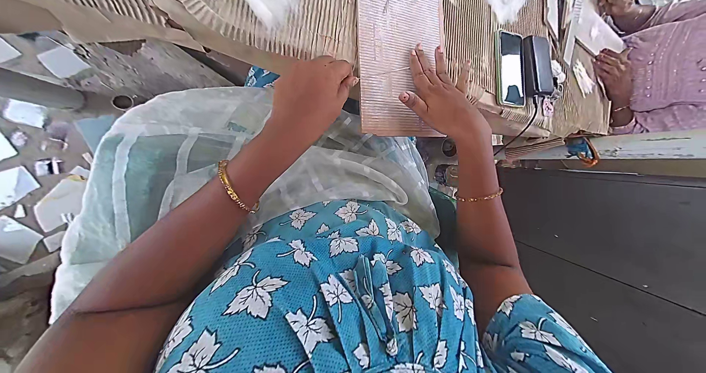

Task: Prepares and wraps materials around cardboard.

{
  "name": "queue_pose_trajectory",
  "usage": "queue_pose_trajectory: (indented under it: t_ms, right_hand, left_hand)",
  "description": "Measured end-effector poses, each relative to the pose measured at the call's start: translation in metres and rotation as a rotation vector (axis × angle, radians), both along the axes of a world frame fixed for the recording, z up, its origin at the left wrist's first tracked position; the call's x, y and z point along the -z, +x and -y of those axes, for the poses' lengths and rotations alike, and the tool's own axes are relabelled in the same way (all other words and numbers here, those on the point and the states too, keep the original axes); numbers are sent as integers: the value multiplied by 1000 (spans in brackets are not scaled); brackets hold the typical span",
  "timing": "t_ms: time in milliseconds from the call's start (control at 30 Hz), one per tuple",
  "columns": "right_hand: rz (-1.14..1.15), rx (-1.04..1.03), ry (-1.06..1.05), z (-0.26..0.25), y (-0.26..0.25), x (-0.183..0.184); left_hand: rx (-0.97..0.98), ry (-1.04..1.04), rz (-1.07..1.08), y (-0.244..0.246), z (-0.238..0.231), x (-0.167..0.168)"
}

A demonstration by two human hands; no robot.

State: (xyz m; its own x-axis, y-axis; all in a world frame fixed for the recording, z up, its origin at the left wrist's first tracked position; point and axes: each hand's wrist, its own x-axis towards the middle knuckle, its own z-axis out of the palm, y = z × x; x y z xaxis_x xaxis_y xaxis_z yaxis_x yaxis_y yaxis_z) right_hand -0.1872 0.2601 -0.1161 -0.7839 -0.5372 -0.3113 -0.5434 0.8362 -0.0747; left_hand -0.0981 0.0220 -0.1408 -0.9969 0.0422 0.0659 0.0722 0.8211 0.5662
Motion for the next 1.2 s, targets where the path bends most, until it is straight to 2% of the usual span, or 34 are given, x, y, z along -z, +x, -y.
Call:
queue_pose_trajectory:
  t_ms: [233, 400, 600, 800, 1033, 1200]
  right_hand:
    - [-4, -3, -30, -26, 29, -19]
    - [-27, 4, -104, -5, -5, -25]
    - [23, -16, -94, 30, -33, -1]
    - [30, -19, -61, 12, -8, 1]
    - [39, -14, -34, -10, 37, -17]
    - [14, -35, -100, -4, 26, -24]
  left_hand:
    - [1, 13, -67, 11, -2, 4]
    - [-45, -33, -82, -10, 7, -3]
    - [-58, -99, -45, -26, 10, -5]
    - [-36, -1, -33, -15, 9, 0]
    - [30, 56, 4, 3, 4, -2]
    - [-11, 20, -32, -2, 6, -1]
